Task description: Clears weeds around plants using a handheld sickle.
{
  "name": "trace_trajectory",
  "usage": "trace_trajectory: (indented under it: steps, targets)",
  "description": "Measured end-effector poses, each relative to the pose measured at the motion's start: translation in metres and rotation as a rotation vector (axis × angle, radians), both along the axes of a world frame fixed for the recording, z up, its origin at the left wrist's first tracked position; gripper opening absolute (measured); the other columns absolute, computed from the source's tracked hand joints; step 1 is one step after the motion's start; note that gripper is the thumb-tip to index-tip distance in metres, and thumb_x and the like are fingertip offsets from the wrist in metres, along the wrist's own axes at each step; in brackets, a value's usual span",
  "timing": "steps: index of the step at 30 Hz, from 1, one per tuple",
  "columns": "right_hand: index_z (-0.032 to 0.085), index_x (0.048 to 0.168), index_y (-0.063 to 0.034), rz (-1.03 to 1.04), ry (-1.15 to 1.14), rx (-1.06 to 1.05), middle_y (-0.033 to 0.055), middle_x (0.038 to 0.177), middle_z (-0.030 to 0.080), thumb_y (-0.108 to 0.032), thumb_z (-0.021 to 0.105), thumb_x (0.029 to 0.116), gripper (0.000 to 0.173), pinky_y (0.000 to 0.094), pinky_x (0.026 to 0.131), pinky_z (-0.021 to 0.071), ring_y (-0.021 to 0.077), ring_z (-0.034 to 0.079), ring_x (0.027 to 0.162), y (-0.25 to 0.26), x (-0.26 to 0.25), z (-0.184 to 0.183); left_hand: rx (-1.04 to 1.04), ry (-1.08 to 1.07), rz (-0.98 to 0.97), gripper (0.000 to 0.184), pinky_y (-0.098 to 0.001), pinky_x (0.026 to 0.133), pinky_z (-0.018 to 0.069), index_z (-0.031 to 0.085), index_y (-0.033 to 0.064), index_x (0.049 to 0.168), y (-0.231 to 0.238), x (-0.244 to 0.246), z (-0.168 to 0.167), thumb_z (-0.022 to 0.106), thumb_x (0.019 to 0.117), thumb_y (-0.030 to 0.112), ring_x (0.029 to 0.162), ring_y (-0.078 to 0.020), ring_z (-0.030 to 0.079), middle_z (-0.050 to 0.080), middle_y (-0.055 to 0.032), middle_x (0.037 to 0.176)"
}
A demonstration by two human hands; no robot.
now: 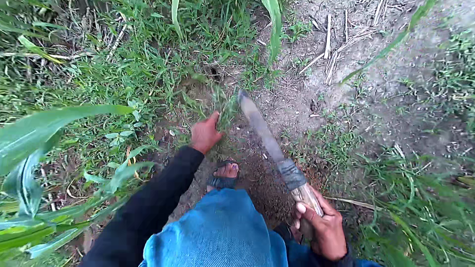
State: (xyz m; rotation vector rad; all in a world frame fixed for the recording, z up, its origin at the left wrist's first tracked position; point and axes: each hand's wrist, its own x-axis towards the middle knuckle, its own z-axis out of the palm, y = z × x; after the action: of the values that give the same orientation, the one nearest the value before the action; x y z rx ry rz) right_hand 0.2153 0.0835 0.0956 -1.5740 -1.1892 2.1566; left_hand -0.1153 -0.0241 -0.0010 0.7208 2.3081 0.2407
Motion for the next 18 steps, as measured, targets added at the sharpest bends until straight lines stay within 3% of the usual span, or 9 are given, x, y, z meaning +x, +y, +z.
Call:
trace_trajectory:
  steps: [2, 3, 4, 5, 7, 10, 12, 15, 18]
  targets:
    - [0.051, 0.139, 0.0067, -0.083, 0.014, -0.005, 0.0044, 0.073, 0.071, -0.008, 0.074, 0.0832, 0.062, 0.0296, 0.048, 0.0588, 0.0139, 0.065, 0.052, 0.002, 0.01, 0.003, -0.029, 0.097, 0.019, 0.09, -0.078, 0.081, 0.0471, 0.027, 0.0244, 0.166, 0.04, -0.035, -0.002, 0.072, 0.0895, 0.01, 0.1, -0.0595, 0.066, 0.069, -0.0353, 0.111]
    - [0.049, 0.14, 0.0072, -0.101, -0.009, 0.013, 0.0044, 0.072, 0.07, -0.007, 0.07, 0.0845, 0.061, 0.0292, 0.047, 0.0585, 0.0139, 0.065, 0.051, 0.005, 0.014, 0.004, -0.077, 0.146, 0.03, 0.096, -0.0773, 0.08, 0.0477, 0.013, 0.0275, 0.168, 0.057, -0.053, -0.007, 0.069, 0.0911, 0.013, 0.101, -0.0585, 0.066, 0.068, -0.0342, 0.114]
    - [0.047, 0.142, 0.0078, -0.107, -0.055, 0.023, 0.0043, 0.07, 0.07, -0.006, 0.067, 0.0857, 0.061, 0.0287, 0.046, 0.0579, 0.0137, 0.065, 0.05, 0.008, 0.019, 0.003, -0.137, 0.195, 0.039, 0.096, -0.0764, 0.081, 0.0485, 0.006, 0.0241, 0.168, 0.072, -0.07, -0.015, 0.066, 0.0936, 0.02, 0.101, -0.0577, 0.067, 0.068, -0.0336, 0.114]
    - [0.045, 0.143, 0.0076, -0.106, -0.111, 0.017, 0.0041, 0.069, 0.068, -0.006, 0.065, 0.087, 0.061, 0.0285, 0.045, 0.0577, 0.0135, 0.064, 0.049, 0.011, 0.024, 0.001, -0.197, 0.217, 0.049, 0.093, -0.0768, 0.084, 0.0482, 0.007, 0.0177, 0.168, 0.083, -0.086, -0.023, 0.065, 0.0969, 0.031, 0.105, -0.0587, 0.066, 0.068, -0.035, 0.116]
    - [0.049, 0.138, 0.0054, -0.116, -0.182, -0.061, 0.0057, 0.066, 0.066, -0.01, 0.062, 0.0903, 0.052, 0.0294, 0.044, 0.0563, 0.0146, 0.063, 0.048, 0.016, 0.037, -0.009, -0.262, 0.198, 0.068, 0.082, -0.0804, 0.092, 0.0442, 0.027, 0.0061, 0.161, 0.094, -0.106, -0.037, 0.065, 0.0991, 0.043, 0.115, -0.0625, 0.061, 0.063, -0.0397, 0.124]
    - [0.044, 0.144, 0.0026, -0.156, -0.158, -0.179, 0.0101, 0.071, 0.067, -0.014, 0.053, 0.0996, 0.048, 0.0289, 0.04, 0.0532, 0.0162, 0.064, 0.049, 0.014, 0.05, -0.017, -0.27, 0.193, 0.061, 0.061, -0.08, 0.095, 0.0432, 0.05, -0.0006, 0.147, 0.101, -0.104, -0.049, 0.064, 0.099, 0.035, 0.121, -0.0609, 0.058, 0.061, -0.0391, 0.128]
    - [0.041, 0.147, 0.001, -0.169, -0.138, -0.195, 0.0112, 0.073, 0.067, -0.017, 0.051, 0.1004, 0.051, 0.0289, 0.04, 0.0531, 0.017, 0.064, 0.05, 0.011, 0.051, -0.018, -0.293, 0.218, 0.022, 0.051, -0.0791, 0.092, 0.0452, 0.06, -0.0036, 0.135, 0.103, -0.088, -0.049, 0.064, 0.0985, 0.032, 0.118, -0.0594, 0.06, 0.064, -0.0383, 0.124]
    - [0.043, 0.145, 0.0012, -0.169, -0.144, -0.209, 0.0116, 0.074, 0.067, -0.019, 0.05, 0.1018, 0.049, 0.0296, 0.041, 0.0542, 0.0178, 0.065, 0.051, 0.009, 0.049, -0.021, -0.343, 0.191, -0.059, 0.048, -0.0774, 0.087, 0.0475, 0.066, -0.0079, 0.116, 0.096, -0.058, -0.039, 0.063, 0.0986, 0.037, 0.112, -0.0578, 0.064, 0.066, -0.0379, 0.115]
    - [0.047, 0.139, 0.0026, -0.174, -0.157, -0.219, 0.0122, 0.072, 0.066, -0.016, 0.051, 0.1015, 0.042, 0.0307, 0.041, 0.0544, 0.0189, 0.065, 0.052, 0.01, 0.044, -0.024, -0.232, 0.146, -0.186, 0.052, -0.075, 0.089, 0.0488, 0.067, -0.0036, 0.122, 0.082, -0.03, -0.035, 0.075, 0.0909, 0.038, 0.114, -0.0556, 0.063, 0.067, -0.0349, 0.116]
